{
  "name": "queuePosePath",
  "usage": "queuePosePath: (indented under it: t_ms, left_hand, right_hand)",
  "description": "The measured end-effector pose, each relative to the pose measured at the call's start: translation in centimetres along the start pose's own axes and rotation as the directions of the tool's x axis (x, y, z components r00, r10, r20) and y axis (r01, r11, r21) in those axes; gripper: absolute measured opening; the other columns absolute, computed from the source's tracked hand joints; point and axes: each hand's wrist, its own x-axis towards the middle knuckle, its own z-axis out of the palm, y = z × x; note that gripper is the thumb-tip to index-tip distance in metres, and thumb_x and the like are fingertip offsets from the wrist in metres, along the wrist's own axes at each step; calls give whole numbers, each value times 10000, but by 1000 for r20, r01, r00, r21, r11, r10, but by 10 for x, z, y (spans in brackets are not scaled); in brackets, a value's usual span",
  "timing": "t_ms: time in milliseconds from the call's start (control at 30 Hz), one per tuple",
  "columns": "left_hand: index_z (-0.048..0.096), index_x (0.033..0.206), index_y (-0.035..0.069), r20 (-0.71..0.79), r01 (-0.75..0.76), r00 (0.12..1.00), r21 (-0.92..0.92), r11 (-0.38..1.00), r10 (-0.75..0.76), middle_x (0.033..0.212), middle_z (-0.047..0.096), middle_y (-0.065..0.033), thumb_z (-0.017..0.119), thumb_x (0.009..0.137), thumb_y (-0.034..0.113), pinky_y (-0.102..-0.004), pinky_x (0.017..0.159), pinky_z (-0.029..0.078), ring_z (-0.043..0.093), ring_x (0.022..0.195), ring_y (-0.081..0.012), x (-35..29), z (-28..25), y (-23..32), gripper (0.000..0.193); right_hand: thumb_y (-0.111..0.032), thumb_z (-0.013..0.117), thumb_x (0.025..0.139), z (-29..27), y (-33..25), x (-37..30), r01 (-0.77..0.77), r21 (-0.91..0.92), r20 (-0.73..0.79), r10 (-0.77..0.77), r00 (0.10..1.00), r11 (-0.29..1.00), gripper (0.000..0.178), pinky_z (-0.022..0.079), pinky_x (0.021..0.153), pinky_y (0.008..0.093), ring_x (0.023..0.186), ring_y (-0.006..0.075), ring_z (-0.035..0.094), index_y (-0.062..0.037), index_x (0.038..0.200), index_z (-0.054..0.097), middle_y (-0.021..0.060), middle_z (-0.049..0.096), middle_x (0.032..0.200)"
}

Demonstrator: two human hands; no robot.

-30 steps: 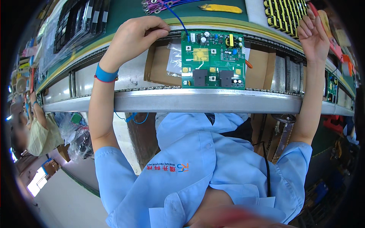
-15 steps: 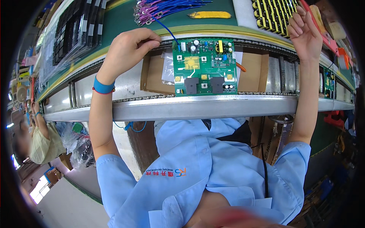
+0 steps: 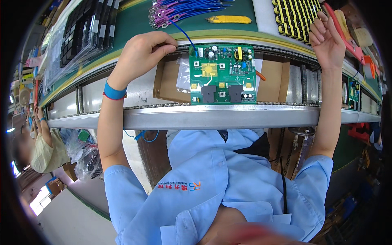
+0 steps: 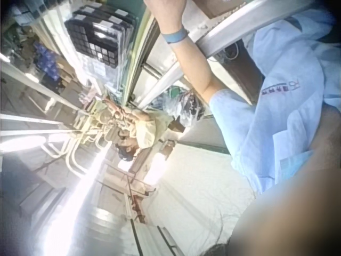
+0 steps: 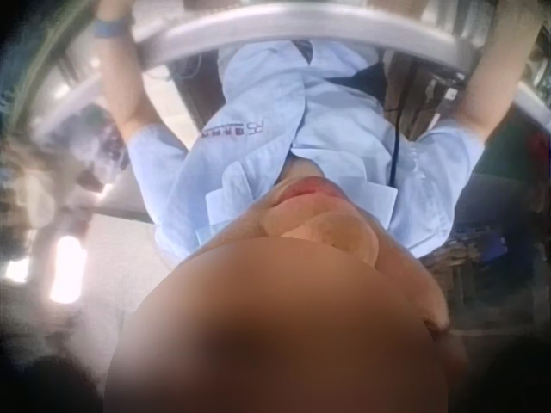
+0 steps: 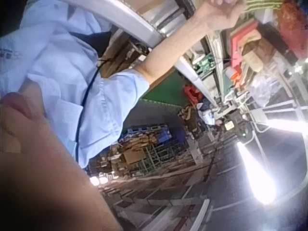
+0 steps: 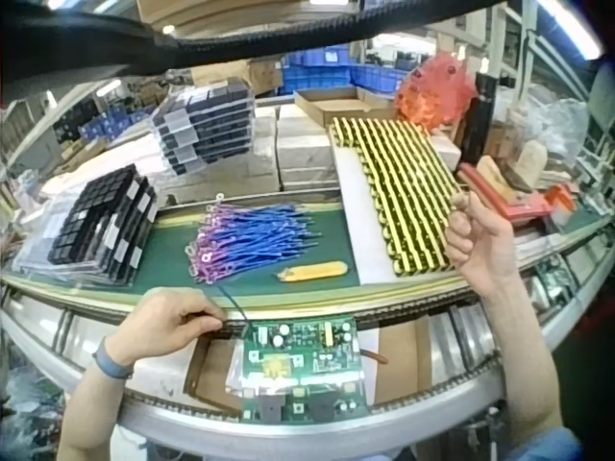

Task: Assembling electronic components on a printed circuit board at a factory assembly line.

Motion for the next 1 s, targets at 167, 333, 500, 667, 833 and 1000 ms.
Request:
queuePosePath:
  t_ms: [167, 333, 500, 667, 833, 1000]
  left_hand:
    - [687, 911, 41, 7, -15, 1000, 39, 999, 15, 778, 662, -93, 677, 855, 125, -310, 605, 492, 609, 645, -219, 1, -2, 1, 101]
    - [675, 951, -11, 35, 2, 999, 33, 999, -3, 826, 663, -65, 681, 879, 100, -246, 623, 487, 589, 684, -132, 0, -1, -1, 132]
    - [689, 917, 40, -2, -32, 999, 25, 999, 32, 784, 663, -98, 673, 863, 133, -310, 609, 497, 616, 653, -216, 0, -1, -4, 108]
    - [677, 958, -7, 32, -46, 998, 51, 998, 44, 835, 668, -67, 676, 885, 100, -245, 623, 489, 586, 679, -129, -1, -1, -5, 130]
    - [678, 959, -6, 20, -51, 999, 43, 998, 50, 821, 667, -68, 675, 888, 107, -242, 610, 488, 584, 663, -129, -2, -1, -6, 133]
    - [682, 960, 1, 3, -65, 998, 72, 995, 65, 810, 665, -68, 676, 890, 115, -246, 606, 488, 584, 658, -131, -1, 0, -5, 134]
  right_hand:
    - [-204, 441, 1030, 0, -1, -1, 1, 8, 34, -2, 999, 1000, 299, 311, 587, 221, 672, 97, 340, 32, 1207, 489, 4, 369, 799]
    - [-200, 444, 1028, -1, 0, -1, -25, 37, 43, 23, 999, 999, 304, 311, 589, 230, 674, 100, 335, 37, 1213, 488, 4, 361, 796]
    - [-196, 457, 1022, 1, -1, -1, -16, 19, 6, 16, 1000, 1000, 300, 310, 592, 227, 680, 102, 334, 38, 1207, 488, 5, 358, 795]
    - [-195, 468, 1017, 1, -2, -1, -12, 2, -3, 13, 1000, 1000, 294, 314, 594, 223, 679, 103, 335, 34, 1201, 478, 7, 358, 796]
    - [-192, 466, 1017, 2, 0, 0, -21, -1, 3, 21, 1000, 1000, 290, 315, 594, 224, 677, 103, 336, 33, 1199, 483, 7, 358, 793]
    - [-186, 454, 1025, -1, -4, 0, -25, 37, 34, 24, 999, 999, 285, 316, 596, 228, 677, 103, 336, 38, 1196, 496, 8, 363, 790]
